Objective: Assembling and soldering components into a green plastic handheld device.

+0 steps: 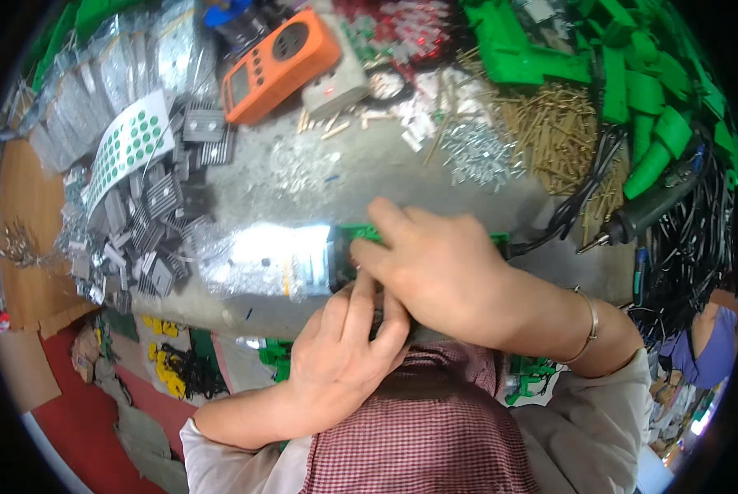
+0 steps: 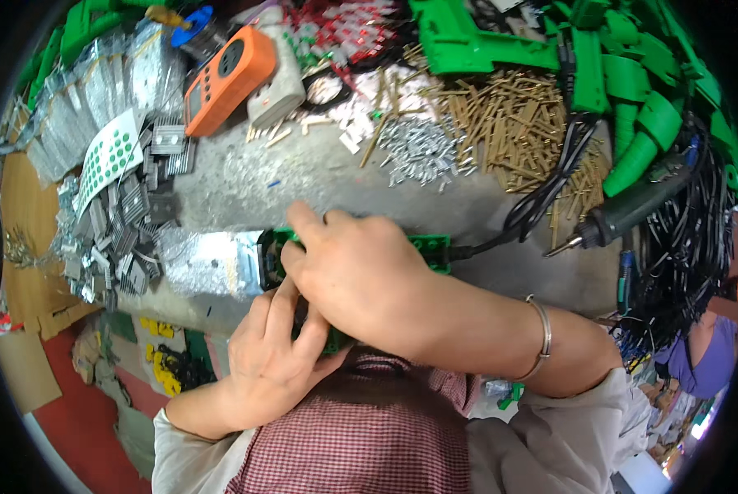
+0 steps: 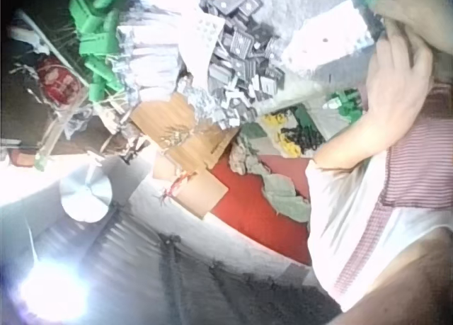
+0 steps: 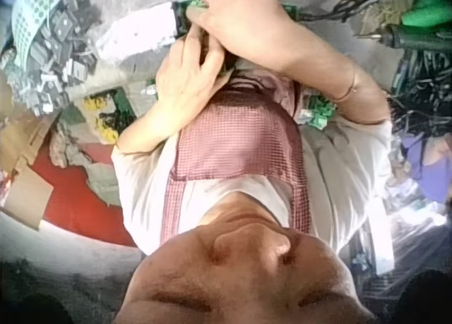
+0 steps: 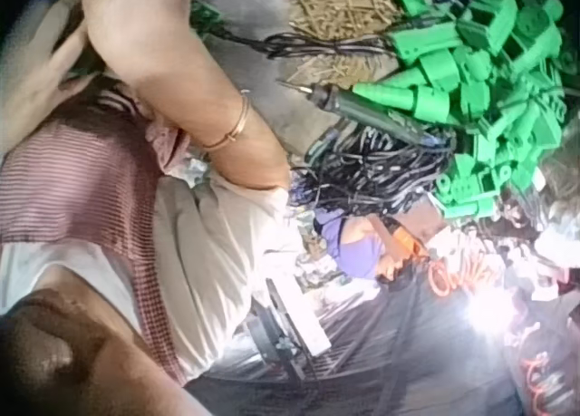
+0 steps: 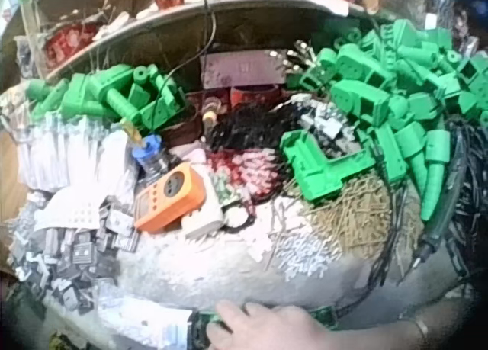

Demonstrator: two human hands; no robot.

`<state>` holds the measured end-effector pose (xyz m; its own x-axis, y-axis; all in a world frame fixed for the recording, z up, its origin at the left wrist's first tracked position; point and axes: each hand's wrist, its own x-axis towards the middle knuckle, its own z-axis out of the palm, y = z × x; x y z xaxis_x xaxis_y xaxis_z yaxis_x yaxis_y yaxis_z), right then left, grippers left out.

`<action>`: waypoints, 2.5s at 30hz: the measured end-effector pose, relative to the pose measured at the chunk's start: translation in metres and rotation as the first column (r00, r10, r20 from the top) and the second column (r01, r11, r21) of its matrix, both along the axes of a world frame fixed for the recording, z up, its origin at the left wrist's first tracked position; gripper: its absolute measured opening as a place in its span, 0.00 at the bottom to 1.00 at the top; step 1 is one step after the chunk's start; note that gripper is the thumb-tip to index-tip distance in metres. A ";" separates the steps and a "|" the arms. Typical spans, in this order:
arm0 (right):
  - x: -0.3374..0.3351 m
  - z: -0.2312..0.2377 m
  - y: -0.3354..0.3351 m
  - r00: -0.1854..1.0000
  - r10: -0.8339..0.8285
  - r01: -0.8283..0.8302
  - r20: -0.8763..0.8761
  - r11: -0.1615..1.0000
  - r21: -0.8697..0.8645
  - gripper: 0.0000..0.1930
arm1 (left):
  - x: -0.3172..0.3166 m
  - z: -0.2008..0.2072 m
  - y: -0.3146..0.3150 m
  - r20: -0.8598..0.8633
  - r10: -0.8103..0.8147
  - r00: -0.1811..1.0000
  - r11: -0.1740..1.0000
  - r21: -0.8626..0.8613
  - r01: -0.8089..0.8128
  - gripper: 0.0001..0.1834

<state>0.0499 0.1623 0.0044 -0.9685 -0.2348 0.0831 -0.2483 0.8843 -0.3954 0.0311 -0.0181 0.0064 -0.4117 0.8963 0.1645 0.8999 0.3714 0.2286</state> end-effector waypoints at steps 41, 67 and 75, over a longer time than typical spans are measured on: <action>0.063 0.026 0.029 0.723 -0.673 0.507 0.157 0.362 -0.782 0.13 | -0.005 -0.009 0.007 -0.123 0.013 0.992 0.998 0.062 -0.005 0.13; 0.043 0.006 0.019 0.985 -0.163 0.171 0.053 0.939 -0.298 0.25 | -0.005 -0.021 -0.062 0.770 -0.080 0.633 0.842 0.393 -0.371 0.27; 0.041 0.005 0.006 0.972 -0.236 0.229 -0.025 0.961 -0.155 0.23 | -0.020 -0.025 -0.059 0.632 -0.107 0.767 0.859 0.448 -0.249 0.27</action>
<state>0.0910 0.1683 0.0096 -0.9896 0.0145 0.1429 -0.0628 0.8512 -0.5210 0.0106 -0.0769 -0.0187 -0.6364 0.7314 0.2451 0.4628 0.1078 0.8799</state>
